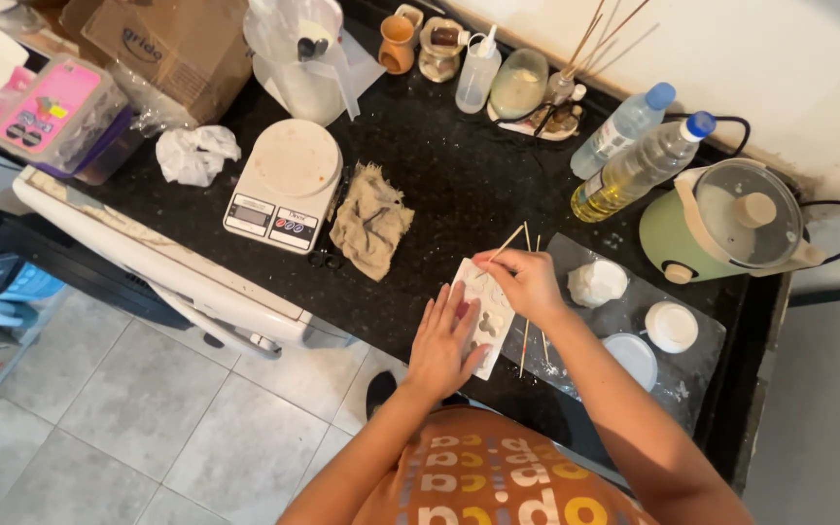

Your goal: Preparing candle components by poking holes in wax discs and inspecting molds on a workbench.

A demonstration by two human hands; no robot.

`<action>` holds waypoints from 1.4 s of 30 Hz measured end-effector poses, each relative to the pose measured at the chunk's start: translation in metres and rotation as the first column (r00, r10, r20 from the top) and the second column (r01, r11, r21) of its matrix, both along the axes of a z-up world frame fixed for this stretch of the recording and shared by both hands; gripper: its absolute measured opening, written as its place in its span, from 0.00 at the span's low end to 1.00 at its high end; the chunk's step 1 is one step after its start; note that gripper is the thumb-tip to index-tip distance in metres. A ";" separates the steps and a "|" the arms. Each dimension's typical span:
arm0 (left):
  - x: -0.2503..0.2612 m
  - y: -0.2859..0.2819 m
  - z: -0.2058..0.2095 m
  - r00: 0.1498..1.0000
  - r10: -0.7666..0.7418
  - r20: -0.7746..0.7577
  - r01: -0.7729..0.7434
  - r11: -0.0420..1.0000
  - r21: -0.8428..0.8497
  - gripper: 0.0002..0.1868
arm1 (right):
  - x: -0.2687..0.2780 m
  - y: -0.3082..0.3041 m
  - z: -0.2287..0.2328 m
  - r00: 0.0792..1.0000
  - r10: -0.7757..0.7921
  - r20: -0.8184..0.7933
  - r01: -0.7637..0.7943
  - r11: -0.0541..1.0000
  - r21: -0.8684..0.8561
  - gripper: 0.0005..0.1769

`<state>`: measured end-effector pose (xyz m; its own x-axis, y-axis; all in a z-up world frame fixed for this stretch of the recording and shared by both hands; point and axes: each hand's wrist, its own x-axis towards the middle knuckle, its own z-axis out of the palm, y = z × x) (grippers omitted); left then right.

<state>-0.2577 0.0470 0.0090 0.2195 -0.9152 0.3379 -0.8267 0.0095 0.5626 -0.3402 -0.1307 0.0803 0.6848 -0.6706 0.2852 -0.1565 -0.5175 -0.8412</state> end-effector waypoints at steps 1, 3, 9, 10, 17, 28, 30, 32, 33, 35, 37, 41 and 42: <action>0.000 0.000 -0.002 1.000 0.001 -0.004 -0.001 1.000 0.003 0.38 | 0.000 0.000 -0.004 1.000 0.001 -0.004 -0.001 1.000 0.003 0.05; 0.000 -0.002 -0.004 1.000 0.010 0.014 -0.011 1.000 0.006 0.38 | 0.000 -0.002 -0.012 0.996 -0.072 0.060 0.068 0.996 0.056 0.04; 0.001 -0.002 -0.004 1.000 -0.002 0.002 0.002 1.000 0.029 0.38 | 0.003 0.002 0.008 0.994 -0.110 0.030 0.107 0.992 0.069 0.03; 0.000 -0.001 -0.005 1.000 -0.004 0.001 0.004 1.000 0.031 0.38 | 0.004 0.007 0.020 0.993 -0.112 0.029 0.109 0.991 0.071 0.03; 0.001 0.000 -0.002 1.000 -0.004 -0.001 0.004 1.000 0.008 0.38 | -0.039 -0.005 0.053 0.923 -0.385 0.030 0.380 0.894 -0.238 0.08; 0.004 -0.004 0.003 1.000 -0.023 -0.009 0.023 1.000 0.017 0.37 | -0.072 -0.004 -0.078 0.337 -0.284 -0.898 0.338 0.927 -0.166 0.23; 0.003 -0.002 0.000 1.000 -0.023 -0.011 0.023 0.999 0.030 0.38 | -0.085 -0.015 -0.107 0.357 -0.241 -0.902 0.432 0.899 -0.069 0.19; 0.003 -0.002 0.001 1.000 -0.031 -0.007 0.031 0.999 0.038 0.38 | -0.083 -0.017 -0.113 0.360 -0.252 -0.898 0.432 0.898 -0.079 0.19; 0.004 -0.002 0.002 1.000 -0.029 -0.004 0.029 0.999 0.043 0.38 | -0.082 -0.018 -0.115 0.364 -0.263 -0.894 0.423 0.901 -0.093 0.19; 0.004 -0.002 0.004 0.999 -0.034 -0.014 0.034 0.999 0.042 0.38 | -0.073 -0.007 -0.086 0.370 -0.238 -0.898 0.420 0.905 -0.067 0.20; 0.005 -0.001 0.006 0.999 -0.034 -0.022 0.035 0.999 0.039 0.38 | -0.066 -0.004 -0.059 0.378 -0.214 -0.900 0.413 0.910 -0.043 0.21; 0.010 0.000 0.013 0.994 -0.054 -0.090 0.056 0.998 0.022 0.37 | -0.037 -0.016 0.010 0.389 -0.265 -0.882 0.317 0.938 -0.141 0.19; 0.012 0.001 0.015 0.989 -0.069 -0.132 0.071 0.997 0.014 0.36 | -0.025 -0.018 0.032 0.424 -0.288 -0.858 0.272 0.945 -0.183 0.17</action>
<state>-0.2458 0.0479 0.0245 0.1962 -0.9358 0.2929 -0.7434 0.0528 0.6668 -0.3651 -0.1488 0.1128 0.3540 -0.8756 -0.3285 -0.9339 -0.3122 -0.1743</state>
